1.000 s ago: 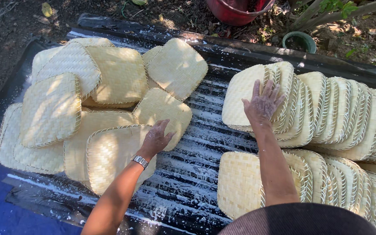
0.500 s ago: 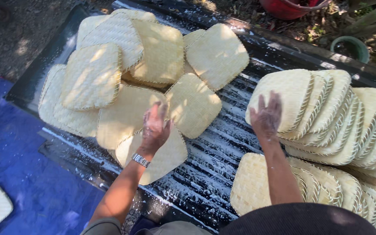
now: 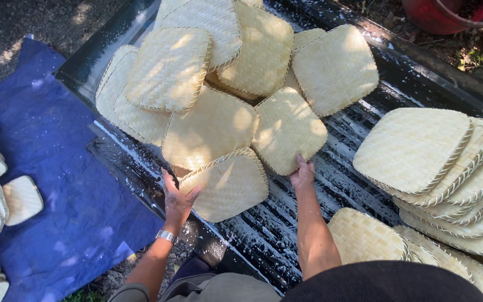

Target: The person sorts and stacks woven baskets by hand on a dark metal surface, moving them into organized piles.

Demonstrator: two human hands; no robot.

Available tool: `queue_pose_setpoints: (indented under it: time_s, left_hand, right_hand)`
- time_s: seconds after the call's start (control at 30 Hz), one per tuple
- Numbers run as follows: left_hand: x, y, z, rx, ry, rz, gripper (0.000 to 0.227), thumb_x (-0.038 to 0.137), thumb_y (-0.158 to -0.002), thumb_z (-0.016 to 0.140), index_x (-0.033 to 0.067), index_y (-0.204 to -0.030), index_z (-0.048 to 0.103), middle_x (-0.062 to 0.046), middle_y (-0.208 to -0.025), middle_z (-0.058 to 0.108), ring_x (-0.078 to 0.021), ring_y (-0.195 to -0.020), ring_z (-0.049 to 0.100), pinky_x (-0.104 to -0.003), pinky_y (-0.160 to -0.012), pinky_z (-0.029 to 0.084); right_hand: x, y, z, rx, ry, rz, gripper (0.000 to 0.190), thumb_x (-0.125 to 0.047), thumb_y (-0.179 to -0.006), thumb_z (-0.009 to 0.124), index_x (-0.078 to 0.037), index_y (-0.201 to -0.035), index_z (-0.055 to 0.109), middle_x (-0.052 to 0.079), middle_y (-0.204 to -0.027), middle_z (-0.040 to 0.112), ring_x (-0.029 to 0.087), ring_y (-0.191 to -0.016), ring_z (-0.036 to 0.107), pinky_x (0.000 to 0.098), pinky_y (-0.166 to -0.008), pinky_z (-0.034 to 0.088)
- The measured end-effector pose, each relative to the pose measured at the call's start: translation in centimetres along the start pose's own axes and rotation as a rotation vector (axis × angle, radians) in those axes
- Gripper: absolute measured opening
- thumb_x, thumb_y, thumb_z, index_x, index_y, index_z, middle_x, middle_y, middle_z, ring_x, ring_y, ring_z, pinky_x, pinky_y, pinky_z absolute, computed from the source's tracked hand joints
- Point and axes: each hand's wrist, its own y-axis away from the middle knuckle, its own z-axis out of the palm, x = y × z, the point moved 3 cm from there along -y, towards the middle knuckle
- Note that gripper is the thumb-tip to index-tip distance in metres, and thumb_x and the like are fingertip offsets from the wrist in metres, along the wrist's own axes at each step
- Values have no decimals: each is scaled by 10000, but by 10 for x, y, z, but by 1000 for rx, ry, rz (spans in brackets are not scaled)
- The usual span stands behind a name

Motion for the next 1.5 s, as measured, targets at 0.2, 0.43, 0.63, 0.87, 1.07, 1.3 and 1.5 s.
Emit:
queue_pose_setpoints:
  time_s: [0.2,0.43,0.63,0.87,1.07,1.3,1.5]
  left_hand:
    - [-11,4,5,-123,538,-431,599,415,-823,814,1,-1202,608,-142,-1039,753,-293,-983,705,-379,-922,533]
    - [-2,15,10,102,498,-398,605,404,-888,790,-28,-1257,582,-216,-1099,689,-365,-1003,678,-414,-870,531]
    - [-35,34,48,13,564,-376,624,376,-1003,644,-3,-1468,473,-193,-1384,564,-299,-1247,560,-359,-1053,448]
    - [-15,39,48,-122,1256,-535,838,333,-985,697,-30,-1579,232,-168,-1478,505,-195,-1319,507,-313,-1112,424]
    - [23,27,37,38,973,-544,932,247,-832,861,-50,-1493,276,-159,-1356,543,-194,-1198,562,-308,-1019,494]
    - [21,28,48,32,1110,-529,804,414,-928,754,-29,-1475,365,-135,-1339,557,-194,-1202,532,-330,-1045,451]
    - [21,26,41,-34,1091,-484,829,385,-920,763,-11,-1504,328,-141,-1386,515,-214,-1262,515,-359,-1077,445]
  right_hand:
    - [-68,17,20,-14,14,-231,426,5,-961,646,-123,-1354,540,115,-1318,638,315,-1217,620,547,-1071,543]
    - [-133,102,-5,-47,19,-388,379,-78,-1016,615,-99,-1389,544,103,-1358,637,291,-1264,612,556,-1111,522]
    - [-9,178,-61,50,-11,-10,461,-193,-972,633,-148,-1419,531,41,-1375,620,265,-1303,568,574,-1171,423]
    - [131,201,-65,-359,985,291,274,-163,-890,811,38,-1044,706,-2,-733,612,129,-612,539,306,-534,424]
    - [34,146,-49,57,1455,-364,530,-395,-960,727,25,-1268,627,150,-915,691,258,-879,617,405,-813,505]
    - [35,75,13,-237,824,-64,928,-350,-872,769,-84,-1557,203,148,-1381,605,242,-1225,588,366,-1040,469]
    - [16,126,58,-297,1024,-377,673,-212,-835,838,-60,-1408,518,93,-1275,558,176,-1110,605,305,-897,592]
